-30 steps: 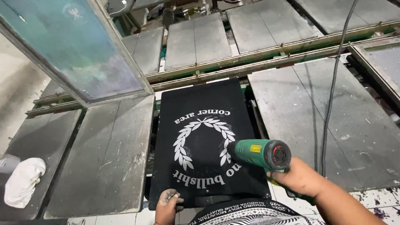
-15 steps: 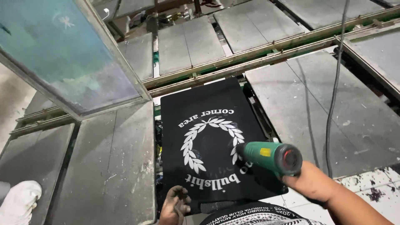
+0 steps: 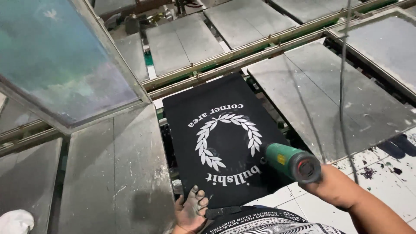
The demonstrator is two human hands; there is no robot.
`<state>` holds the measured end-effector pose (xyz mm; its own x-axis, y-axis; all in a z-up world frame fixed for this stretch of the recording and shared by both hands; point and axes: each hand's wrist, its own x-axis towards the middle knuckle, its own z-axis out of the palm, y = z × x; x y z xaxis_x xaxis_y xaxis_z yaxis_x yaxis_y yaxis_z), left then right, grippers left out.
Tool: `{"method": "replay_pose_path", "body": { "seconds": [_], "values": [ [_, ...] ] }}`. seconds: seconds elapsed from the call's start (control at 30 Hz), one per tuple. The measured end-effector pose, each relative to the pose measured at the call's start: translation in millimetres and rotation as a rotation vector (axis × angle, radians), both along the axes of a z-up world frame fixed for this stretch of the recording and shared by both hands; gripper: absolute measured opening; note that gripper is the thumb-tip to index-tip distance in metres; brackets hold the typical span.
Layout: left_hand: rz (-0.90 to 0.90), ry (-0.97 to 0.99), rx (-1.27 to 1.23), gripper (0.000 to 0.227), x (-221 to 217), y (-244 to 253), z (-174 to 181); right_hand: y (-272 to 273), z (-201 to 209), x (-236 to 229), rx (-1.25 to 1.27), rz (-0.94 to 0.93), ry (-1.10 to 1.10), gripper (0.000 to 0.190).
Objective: The person uses a squeegee to spread white ink across a screen printing frame placed over a black t-shirt. After completing the ink application, they lift the frame and use a green heat gun to dry the printed design on the t-shirt.
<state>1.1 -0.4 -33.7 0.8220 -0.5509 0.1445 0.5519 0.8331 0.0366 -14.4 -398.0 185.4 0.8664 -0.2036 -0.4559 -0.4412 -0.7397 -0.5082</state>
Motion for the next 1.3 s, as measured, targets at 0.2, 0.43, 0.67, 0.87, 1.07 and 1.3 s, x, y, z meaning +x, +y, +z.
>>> {"method": "replay_pose_path", "body": {
  "seconds": [0.2, 0.43, 0.67, 0.87, 1.07, 1.3],
  "values": [
    [-0.003, 0.05, -0.002, 0.047, 4, 9, -9, 20, 12, -16, 0.059, -0.201, -0.003, 0.023],
    [-0.005, 0.007, -0.011, 0.05, 3, 1, 7, -13, -21, -11, 0.282, -0.216, -0.055, 0.022],
    [0.106, 0.085, 0.089, 0.059, -1, -3, -5, -69, -47, 13, 0.255, -0.028, -0.117, 0.022],
    [0.257, 0.177, 0.221, 0.057, -10, -9, -2, -88, -32, 40, 0.437, -0.011, -0.066, 0.031],
    [0.411, 0.199, 0.327, 0.054, -15, -22, 9, -125, -75, 79, 0.339, 0.168, -0.047, 0.016],
    [0.468, 0.124, 0.376, 0.047, -16, -26, 16, -126, -45, 102, 0.588, 0.242, 0.001, 0.039]
  ]
}}
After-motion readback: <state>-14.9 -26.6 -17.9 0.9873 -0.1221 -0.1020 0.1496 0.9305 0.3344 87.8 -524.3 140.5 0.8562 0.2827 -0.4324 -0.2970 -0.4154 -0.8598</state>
